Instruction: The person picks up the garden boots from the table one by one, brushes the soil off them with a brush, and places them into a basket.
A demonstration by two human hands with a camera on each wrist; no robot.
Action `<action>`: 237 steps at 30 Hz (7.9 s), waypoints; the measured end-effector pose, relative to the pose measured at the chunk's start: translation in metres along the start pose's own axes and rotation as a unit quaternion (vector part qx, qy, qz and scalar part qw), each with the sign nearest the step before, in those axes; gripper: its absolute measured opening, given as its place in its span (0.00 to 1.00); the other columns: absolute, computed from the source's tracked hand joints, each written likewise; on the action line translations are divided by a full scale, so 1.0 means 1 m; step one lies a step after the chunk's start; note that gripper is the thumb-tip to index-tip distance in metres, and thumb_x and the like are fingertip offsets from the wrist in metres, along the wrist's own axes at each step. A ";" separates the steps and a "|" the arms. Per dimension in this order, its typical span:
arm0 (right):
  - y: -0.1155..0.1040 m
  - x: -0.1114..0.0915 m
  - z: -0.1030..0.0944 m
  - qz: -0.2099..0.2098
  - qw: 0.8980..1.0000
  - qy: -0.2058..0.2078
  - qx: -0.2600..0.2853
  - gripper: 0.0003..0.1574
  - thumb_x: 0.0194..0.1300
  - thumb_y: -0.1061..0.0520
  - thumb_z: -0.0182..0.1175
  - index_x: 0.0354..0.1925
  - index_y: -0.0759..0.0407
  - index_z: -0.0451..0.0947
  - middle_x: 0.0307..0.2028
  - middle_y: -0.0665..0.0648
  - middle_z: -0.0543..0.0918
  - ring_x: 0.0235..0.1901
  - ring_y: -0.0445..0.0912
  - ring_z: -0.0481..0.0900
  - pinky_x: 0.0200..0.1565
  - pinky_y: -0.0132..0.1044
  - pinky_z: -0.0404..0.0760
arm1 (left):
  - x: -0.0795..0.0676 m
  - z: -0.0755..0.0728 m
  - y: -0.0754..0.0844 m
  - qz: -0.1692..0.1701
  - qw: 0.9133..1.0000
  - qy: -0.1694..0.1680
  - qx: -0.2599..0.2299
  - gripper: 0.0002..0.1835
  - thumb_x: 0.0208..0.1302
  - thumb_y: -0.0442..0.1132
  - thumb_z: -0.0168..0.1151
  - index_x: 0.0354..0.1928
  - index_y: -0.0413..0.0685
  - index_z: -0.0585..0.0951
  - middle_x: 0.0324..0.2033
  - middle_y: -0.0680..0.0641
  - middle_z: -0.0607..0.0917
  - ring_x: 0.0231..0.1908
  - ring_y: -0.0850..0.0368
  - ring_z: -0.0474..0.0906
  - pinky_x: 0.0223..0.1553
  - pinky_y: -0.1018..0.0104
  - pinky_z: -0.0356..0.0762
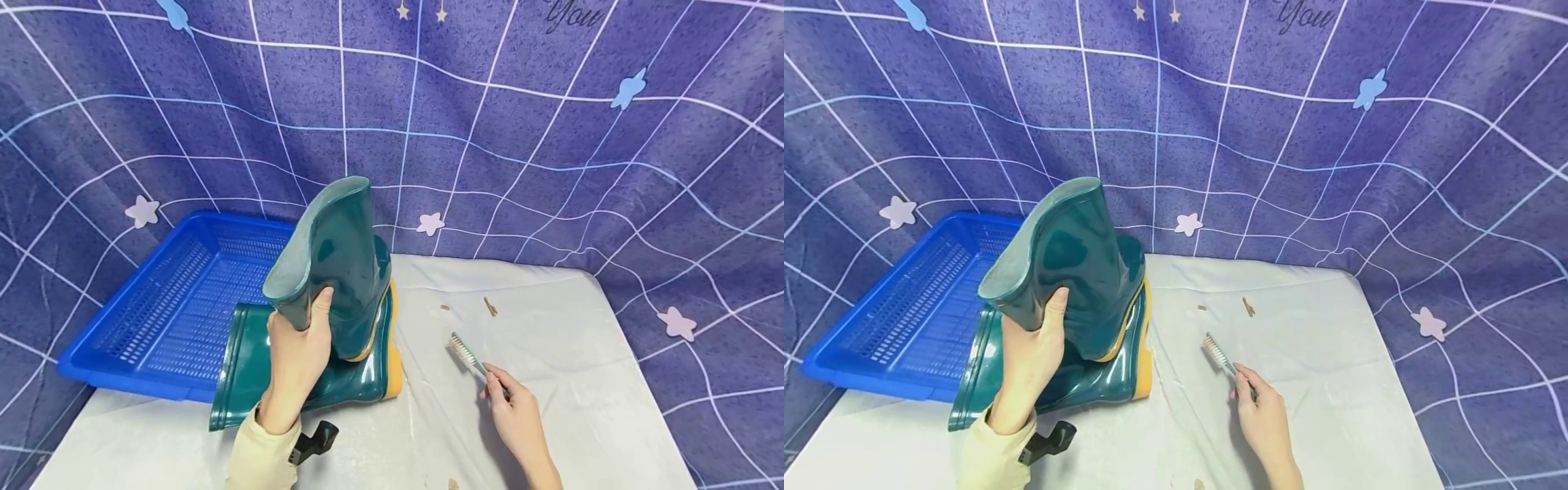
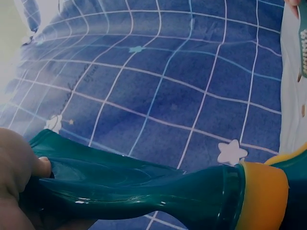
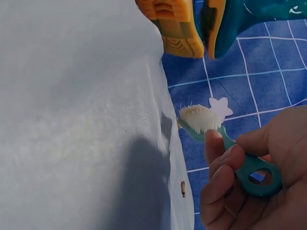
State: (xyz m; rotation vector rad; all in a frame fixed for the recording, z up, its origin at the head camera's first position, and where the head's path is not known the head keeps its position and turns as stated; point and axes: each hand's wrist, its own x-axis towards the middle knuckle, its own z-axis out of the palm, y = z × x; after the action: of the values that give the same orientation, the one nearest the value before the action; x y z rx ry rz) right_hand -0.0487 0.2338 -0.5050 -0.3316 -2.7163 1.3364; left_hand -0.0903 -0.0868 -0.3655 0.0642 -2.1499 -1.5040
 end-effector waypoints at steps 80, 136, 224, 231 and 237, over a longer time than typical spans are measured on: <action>0.019 0.003 0.005 0.032 0.996 -0.081 -0.011 0.20 0.77 0.46 0.50 0.59 0.48 0.79 0.27 0.45 0.83 0.17 0.40 0.75 0.28 0.31 0.72 | 0.052 -0.110 -0.008 0.054 0.960 0.272 -0.047 0.20 0.67 0.38 0.62 0.60 0.44 0.77 0.50 0.52 0.86 0.53 0.57 0.79 0.60 0.70 0.72; 0.022 0.006 0.006 0.014 0.997 -0.071 -0.030 0.19 0.77 0.46 0.50 0.57 0.48 0.80 0.26 0.43 0.81 0.17 0.38 0.69 0.28 0.31 0.69 | 0.086 -0.181 -0.144 -0.180 0.941 0.266 0.106 0.18 0.65 0.44 0.63 0.57 0.62 0.79 0.46 0.67 0.81 0.53 0.71 0.74 0.61 0.79 0.64; 0.019 0.008 0.007 -0.008 0.997 -0.057 -0.048 0.17 0.77 0.48 0.51 0.57 0.46 0.81 0.24 0.41 0.80 0.22 0.36 0.70 0.33 0.30 0.70 | 0.019 -0.021 -0.015 0.260 0.944 -0.196 0.055 0.15 0.58 0.25 0.67 0.43 0.49 0.78 0.29 0.55 0.87 0.23 0.72 0.71 0.21 0.79 0.69; 0.021 0.006 0.006 -0.005 0.997 -0.056 -0.050 0.18 0.77 0.47 0.49 0.57 0.45 0.81 0.24 0.41 0.80 0.22 0.36 0.70 0.33 0.30 0.70 | 0.021 -0.002 -0.014 0.306 0.929 -0.209 0.009 0.16 0.54 0.22 0.67 0.39 0.50 0.79 0.21 0.58 0.77 0.19 0.75 0.60 0.18 0.83 0.59; 0.023 0.005 0.005 0.004 0.997 -0.061 -0.046 0.19 0.78 0.46 0.48 0.58 0.46 0.80 0.25 0.41 0.80 0.22 0.36 0.70 0.34 0.30 0.69 | 0.027 0.022 -0.013 0.355 0.897 -0.259 -0.050 0.15 0.55 0.19 0.64 0.39 0.46 0.78 0.21 0.55 0.76 0.19 0.73 0.59 0.21 0.83 0.61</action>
State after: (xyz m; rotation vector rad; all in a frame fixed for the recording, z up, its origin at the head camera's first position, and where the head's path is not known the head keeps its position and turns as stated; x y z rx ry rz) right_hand -0.0509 0.2448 -0.5264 -0.2775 -2.8860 1.2765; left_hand -0.1259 -0.0815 -0.3724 -1.1509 -2.0913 -1.2484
